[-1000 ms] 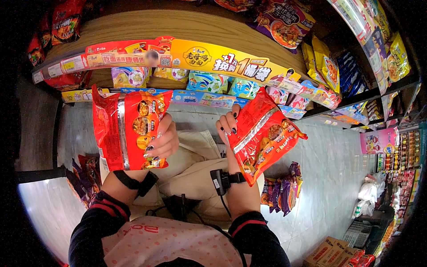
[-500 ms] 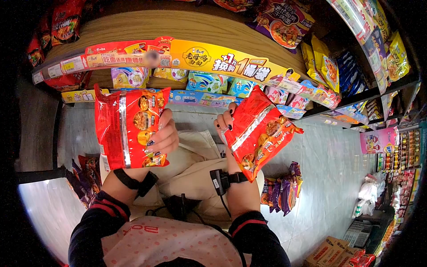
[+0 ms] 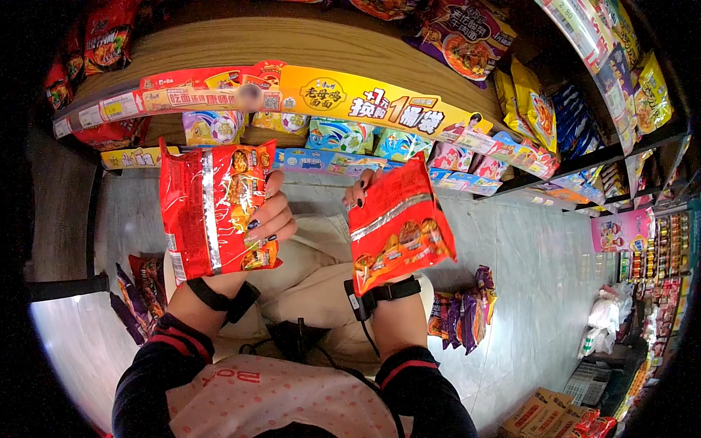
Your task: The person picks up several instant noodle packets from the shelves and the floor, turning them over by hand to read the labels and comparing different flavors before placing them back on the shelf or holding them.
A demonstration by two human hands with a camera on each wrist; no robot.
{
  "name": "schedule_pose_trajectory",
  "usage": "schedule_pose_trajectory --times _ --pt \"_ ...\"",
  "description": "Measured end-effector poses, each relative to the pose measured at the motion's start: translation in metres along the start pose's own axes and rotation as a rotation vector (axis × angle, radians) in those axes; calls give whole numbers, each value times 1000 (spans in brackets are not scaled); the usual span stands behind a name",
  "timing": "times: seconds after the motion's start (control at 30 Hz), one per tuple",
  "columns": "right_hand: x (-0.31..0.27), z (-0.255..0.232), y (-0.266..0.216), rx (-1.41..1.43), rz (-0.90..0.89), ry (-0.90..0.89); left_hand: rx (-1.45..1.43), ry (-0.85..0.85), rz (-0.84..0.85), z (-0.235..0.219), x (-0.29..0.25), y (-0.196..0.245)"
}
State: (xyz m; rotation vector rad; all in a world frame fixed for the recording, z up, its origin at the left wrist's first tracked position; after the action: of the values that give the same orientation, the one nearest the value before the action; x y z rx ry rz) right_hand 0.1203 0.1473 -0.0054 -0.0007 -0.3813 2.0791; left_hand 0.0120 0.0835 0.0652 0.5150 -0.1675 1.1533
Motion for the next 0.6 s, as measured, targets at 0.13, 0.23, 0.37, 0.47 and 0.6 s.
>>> schedule_pose_trajectory --times 0.13,0.23,0.37,0.47,0.6 --pt "2 -1 2 -26 60 -67 -5 -2 -2 0 -1 0" --pt "3 7 3 27 58 -12 -6 37 -6 -2 -1 0" --pt "0 5 -5 17 -18 57 -11 -31 -6 1 1 -1" --pt "-2 -1 -7 64 -59 165 -15 -48 -22 1 1 -2" --pt "0 -2 -6 117 -38 112 -12 -76 -39 3 2 -2"
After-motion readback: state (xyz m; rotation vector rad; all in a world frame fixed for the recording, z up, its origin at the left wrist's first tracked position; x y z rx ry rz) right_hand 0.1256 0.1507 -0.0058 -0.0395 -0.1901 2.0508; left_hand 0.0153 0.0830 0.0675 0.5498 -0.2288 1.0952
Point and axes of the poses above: each hand's wrist, its own x-axis towards the middle knuckle, its own z-axis out of the palm, y = z × x, the point moved 10 cm from there along x, towards the middle knuckle, and after that the axes turned 14 degrees about x, right-handed, at the moved point
